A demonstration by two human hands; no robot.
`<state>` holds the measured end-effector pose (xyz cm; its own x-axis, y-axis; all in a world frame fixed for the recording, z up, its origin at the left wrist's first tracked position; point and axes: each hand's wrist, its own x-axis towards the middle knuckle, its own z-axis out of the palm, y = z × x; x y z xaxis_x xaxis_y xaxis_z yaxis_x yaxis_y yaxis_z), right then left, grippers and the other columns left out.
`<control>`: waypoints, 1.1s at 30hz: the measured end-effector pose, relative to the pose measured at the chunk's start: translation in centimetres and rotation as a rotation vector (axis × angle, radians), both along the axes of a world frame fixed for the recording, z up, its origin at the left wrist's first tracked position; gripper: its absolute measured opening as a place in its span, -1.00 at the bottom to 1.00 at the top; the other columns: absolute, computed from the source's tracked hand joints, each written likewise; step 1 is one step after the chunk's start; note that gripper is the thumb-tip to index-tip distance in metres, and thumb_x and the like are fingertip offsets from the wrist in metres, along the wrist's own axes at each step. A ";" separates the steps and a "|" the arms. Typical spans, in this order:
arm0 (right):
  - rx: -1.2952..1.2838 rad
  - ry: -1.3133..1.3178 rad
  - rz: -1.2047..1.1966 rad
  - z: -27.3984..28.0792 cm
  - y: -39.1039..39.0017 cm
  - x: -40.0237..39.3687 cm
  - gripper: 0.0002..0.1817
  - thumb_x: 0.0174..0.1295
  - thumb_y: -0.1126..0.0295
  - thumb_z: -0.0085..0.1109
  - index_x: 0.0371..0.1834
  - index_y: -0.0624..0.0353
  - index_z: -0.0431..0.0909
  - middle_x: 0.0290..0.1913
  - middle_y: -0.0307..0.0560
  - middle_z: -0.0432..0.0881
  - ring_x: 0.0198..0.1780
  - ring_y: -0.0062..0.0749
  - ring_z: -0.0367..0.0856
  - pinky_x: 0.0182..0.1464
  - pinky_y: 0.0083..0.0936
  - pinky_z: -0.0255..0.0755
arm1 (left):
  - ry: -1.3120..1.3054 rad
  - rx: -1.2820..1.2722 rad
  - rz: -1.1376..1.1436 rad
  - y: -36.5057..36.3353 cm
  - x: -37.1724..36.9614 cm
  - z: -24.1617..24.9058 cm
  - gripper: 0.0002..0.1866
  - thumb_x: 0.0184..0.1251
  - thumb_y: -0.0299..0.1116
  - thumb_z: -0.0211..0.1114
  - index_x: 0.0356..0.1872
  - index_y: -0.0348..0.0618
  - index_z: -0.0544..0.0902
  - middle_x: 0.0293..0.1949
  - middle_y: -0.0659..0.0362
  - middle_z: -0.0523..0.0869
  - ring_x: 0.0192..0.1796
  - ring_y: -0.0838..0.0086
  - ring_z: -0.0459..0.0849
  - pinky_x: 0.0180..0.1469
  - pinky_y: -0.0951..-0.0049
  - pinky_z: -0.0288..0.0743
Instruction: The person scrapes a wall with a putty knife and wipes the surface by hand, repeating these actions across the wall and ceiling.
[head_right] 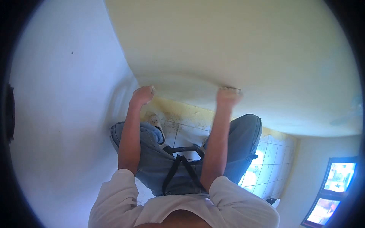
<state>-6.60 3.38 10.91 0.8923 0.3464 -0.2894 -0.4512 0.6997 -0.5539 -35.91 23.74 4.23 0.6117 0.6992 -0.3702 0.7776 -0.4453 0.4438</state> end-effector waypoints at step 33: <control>-1.036 -1.344 -0.534 3.6 2.9 -4.2 -0.17 0.60 0.32 0.08 0.80 0.28 -0.12 0.75 0.50 -0.34 0.77 0.43 -0.31 0.70 0.24 -0.15 | -0.138 -0.097 -0.095 -0.5 2.7 -0.7 -0.70 0.47 -0.16 0.24 0.04 -0.06 0.73 -0.19 0.04 0.87 -0.27 0.21 0.84 -0.01 0.12 0.68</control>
<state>-10.84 6.33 14.54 0.6191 0.1350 0.7736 0.7783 -0.2366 -0.5815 -33.19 23.21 3.56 0.7225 0.6012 -0.3415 0.6633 -0.4635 0.5875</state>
